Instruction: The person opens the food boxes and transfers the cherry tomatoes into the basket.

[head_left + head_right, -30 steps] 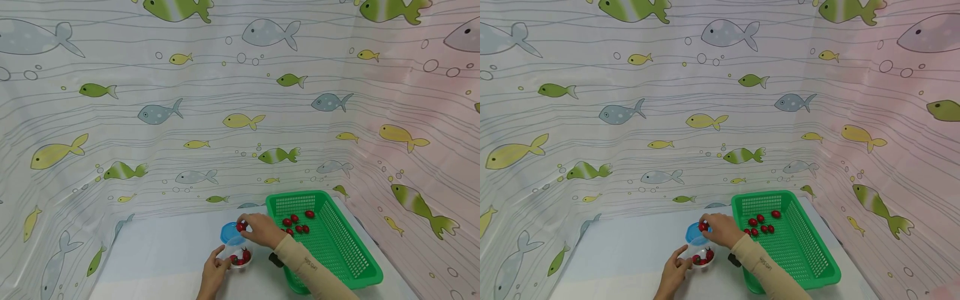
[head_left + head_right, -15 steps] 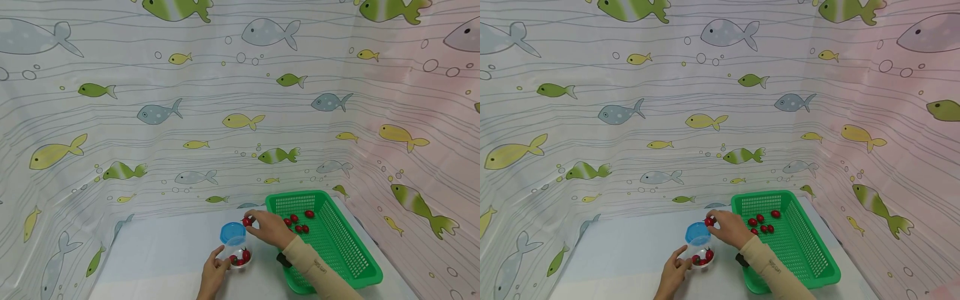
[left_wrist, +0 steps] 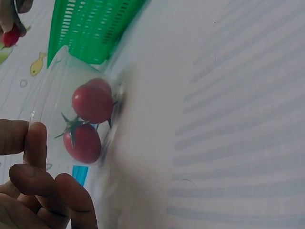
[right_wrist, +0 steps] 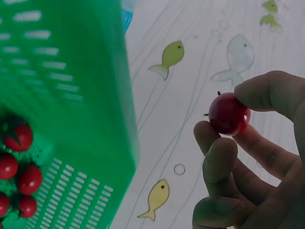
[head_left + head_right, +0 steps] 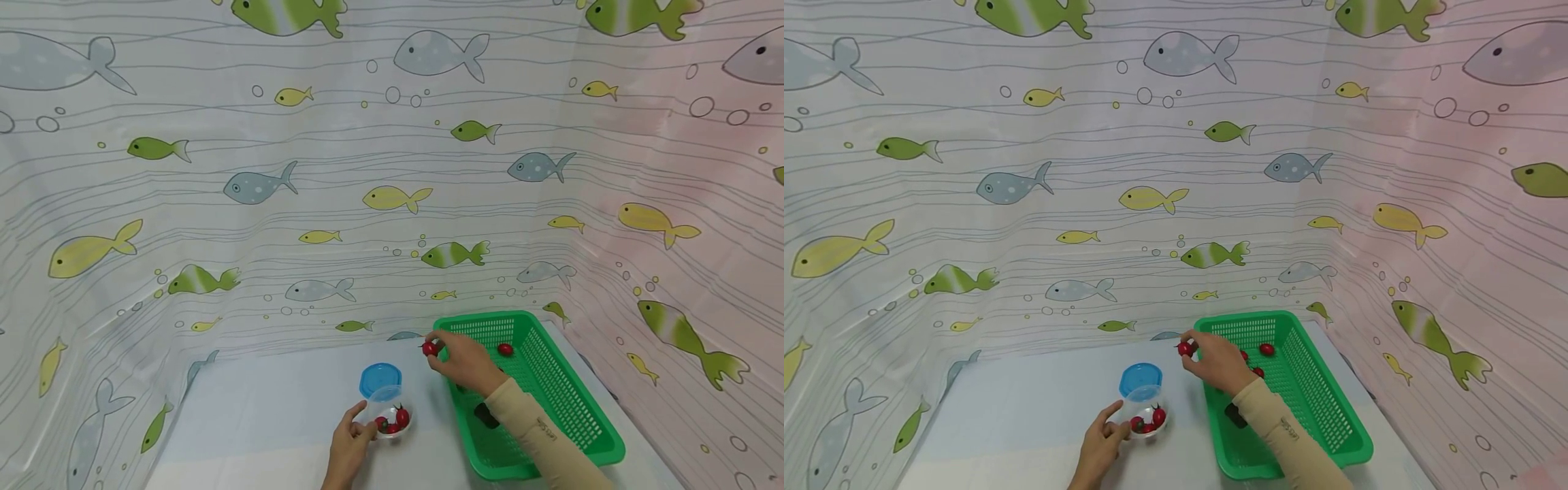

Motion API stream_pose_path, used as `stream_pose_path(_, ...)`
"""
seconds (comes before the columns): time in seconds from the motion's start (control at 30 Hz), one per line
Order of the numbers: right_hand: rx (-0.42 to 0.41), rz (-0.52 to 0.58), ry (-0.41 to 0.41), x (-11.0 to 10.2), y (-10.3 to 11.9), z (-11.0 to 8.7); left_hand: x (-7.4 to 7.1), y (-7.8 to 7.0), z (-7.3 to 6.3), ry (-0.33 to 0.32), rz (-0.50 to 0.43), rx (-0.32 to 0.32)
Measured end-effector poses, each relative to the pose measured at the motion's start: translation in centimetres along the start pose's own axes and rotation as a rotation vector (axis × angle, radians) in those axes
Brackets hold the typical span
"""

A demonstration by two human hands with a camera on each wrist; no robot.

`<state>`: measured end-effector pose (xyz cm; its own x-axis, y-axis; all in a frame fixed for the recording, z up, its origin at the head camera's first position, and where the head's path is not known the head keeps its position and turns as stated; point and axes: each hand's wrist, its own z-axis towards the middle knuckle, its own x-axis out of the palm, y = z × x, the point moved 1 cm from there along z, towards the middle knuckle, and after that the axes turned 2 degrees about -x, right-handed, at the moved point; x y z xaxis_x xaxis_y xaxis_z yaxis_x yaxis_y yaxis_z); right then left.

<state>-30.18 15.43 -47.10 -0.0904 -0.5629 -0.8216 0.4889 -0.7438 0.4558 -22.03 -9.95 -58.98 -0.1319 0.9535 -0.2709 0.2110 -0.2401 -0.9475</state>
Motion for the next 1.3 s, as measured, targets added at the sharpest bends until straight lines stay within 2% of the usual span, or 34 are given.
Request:
stream_pose_path(0.17, 0.059, 0.076, -0.006, -1.3, -1.9, -0.2, 0.1, 0.0, 0.1, -0.004, 0.006, 0.003)
stream_pose_path(0.37, 0.128, 0.118, -0.014, -2.1, -4.7, -0.5, 0.0, -0.1, 0.1, -0.018, 0.016, -0.005)
stream_pose_path(0.6, 0.179, 0.097, -0.062, -2.7, -7.9, -0.7, -0.3, -0.2, 0.0, -0.004, 0.01, -0.001)
stream_pose_path(0.8, 0.203, 0.075, -0.069, -3.8, -10.0, -1.4, -0.4, -0.3, 0.0, 0.01, -0.004, 0.011)
stream_pose_path(1.07, 0.191, 0.05, -0.033, -4.0, -12.8, -3.1, -0.4, 0.1, 0.0, 0.035, -0.006, 0.019)
stream_pose_path(1.3, 0.243, -0.041, 0.031, -3.5, -14.8, -4.2, -0.2, 0.3, 0.0, 0.035, -0.006, 0.023)
